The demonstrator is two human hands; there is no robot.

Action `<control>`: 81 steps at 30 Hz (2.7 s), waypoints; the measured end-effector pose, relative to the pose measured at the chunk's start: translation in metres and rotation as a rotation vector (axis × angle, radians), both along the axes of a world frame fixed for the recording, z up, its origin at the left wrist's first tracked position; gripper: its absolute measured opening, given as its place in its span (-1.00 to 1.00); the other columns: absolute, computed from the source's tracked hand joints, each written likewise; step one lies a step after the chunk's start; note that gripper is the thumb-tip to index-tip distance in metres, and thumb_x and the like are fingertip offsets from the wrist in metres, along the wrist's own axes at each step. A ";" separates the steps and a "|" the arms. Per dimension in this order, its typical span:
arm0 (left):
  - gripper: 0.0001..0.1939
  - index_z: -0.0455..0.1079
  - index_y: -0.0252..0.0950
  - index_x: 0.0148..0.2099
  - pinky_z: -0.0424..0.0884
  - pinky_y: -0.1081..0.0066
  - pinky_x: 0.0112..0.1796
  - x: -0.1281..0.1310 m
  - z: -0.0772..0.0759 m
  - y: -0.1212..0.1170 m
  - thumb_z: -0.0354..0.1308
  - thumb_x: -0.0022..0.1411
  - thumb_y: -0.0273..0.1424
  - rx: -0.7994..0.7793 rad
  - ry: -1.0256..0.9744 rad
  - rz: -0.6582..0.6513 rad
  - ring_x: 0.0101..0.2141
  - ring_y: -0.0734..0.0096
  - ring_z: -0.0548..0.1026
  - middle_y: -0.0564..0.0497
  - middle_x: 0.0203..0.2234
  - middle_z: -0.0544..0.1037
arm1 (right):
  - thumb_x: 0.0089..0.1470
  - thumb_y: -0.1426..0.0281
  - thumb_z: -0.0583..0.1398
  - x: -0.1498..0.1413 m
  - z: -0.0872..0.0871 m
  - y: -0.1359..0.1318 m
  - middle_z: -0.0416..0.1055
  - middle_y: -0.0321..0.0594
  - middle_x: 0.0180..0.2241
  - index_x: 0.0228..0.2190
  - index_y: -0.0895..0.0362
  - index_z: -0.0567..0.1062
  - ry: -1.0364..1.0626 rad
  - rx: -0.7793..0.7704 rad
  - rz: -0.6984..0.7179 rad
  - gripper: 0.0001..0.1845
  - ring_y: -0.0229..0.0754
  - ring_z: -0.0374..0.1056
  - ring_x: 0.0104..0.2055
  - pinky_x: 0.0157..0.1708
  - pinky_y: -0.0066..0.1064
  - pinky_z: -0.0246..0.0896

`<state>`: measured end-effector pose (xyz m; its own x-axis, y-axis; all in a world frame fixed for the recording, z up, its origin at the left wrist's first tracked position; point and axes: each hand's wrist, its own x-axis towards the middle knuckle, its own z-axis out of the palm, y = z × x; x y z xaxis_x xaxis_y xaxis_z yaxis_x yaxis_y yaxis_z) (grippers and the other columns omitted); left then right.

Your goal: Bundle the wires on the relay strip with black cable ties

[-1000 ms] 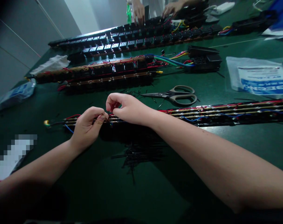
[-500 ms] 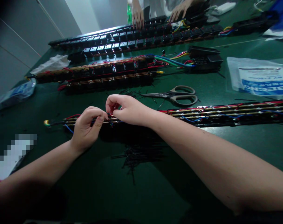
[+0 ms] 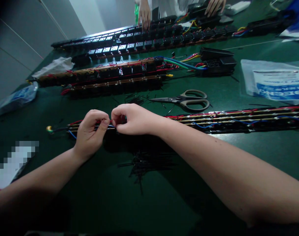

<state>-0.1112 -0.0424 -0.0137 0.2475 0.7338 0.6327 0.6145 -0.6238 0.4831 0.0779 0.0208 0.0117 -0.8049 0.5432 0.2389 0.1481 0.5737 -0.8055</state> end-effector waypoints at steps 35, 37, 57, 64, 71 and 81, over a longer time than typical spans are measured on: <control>-0.93 0.34 -0.24 -0.25 0.34 0.35 -0.29 -0.003 -0.005 -0.003 0.07 0.34 -0.45 -0.015 -0.064 -0.044 -0.34 0.45 0.40 0.05 -0.39 0.45 | -0.09 0.56 0.23 -0.004 -0.001 -0.001 0.37 -0.28 -0.42 -0.43 0.17 0.42 -0.110 0.226 -0.015 -0.88 -0.24 0.24 -0.32 -0.33 -0.43 0.10; -0.93 0.34 -0.24 -0.25 0.34 0.34 -0.31 -0.003 -0.006 -0.003 0.07 0.35 -0.43 -0.025 -0.066 -0.030 -0.35 0.44 0.40 0.04 -0.40 0.45 | -0.10 0.56 0.23 -0.003 -0.001 -0.001 0.38 -0.28 -0.41 -0.42 0.16 0.42 -0.108 0.219 -0.007 -0.88 -0.24 0.24 -0.32 -0.32 -0.42 0.11; -0.87 0.35 -0.25 -0.27 0.38 0.39 -0.32 -0.001 -0.002 -0.005 0.03 0.36 -0.41 0.002 -0.016 0.030 -0.37 0.47 0.43 0.06 -0.40 0.48 | -0.13 0.55 0.22 -0.005 -0.002 -0.001 0.34 -0.26 -0.39 -0.42 0.14 0.36 -0.169 0.276 0.004 -0.83 -0.18 0.21 -0.27 -0.27 -0.38 0.08; -0.88 0.35 -0.25 -0.27 0.38 0.38 -0.32 -0.001 -0.001 -0.005 0.03 0.35 -0.41 0.000 -0.012 0.034 -0.38 0.46 0.43 0.06 -0.41 0.47 | -0.14 0.55 0.22 -0.005 -0.004 -0.002 0.35 -0.26 -0.39 -0.42 0.14 0.36 -0.155 0.282 -0.009 -0.83 -0.18 0.21 -0.28 -0.28 -0.38 0.08; -0.90 0.35 -0.26 -0.26 0.36 0.39 -0.32 -0.001 -0.001 -0.005 0.04 0.33 -0.45 0.002 -0.008 0.023 -0.37 0.47 0.43 0.06 -0.41 0.47 | -0.09 0.54 0.22 -0.004 -0.004 -0.002 0.36 -0.25 -0.41 -0.43 0.15 0.38 -0.148 0.285 -0.010 -0.88 -0.19 0.21 -0.28 -0.28 -0.38 0.07; -0.92 0.34 -0.27 -0.26 0.35 0.39 -0.32 0.000 0.002 -0.004 0.05 0.32 -0.46 -0.001 0.018 0.003 -0.36 0.45 0.43 0.05 -0.40 0.47 | -0.06 0.54 0.22 -0.005 -0.003 -0.002 0.35 -0.25 -0.42 -0.44 0.16 0.38 -0.147 0.285 -0.016 -0.89 -0.20 0.21 -0.29 -0.28 -0.38 0.07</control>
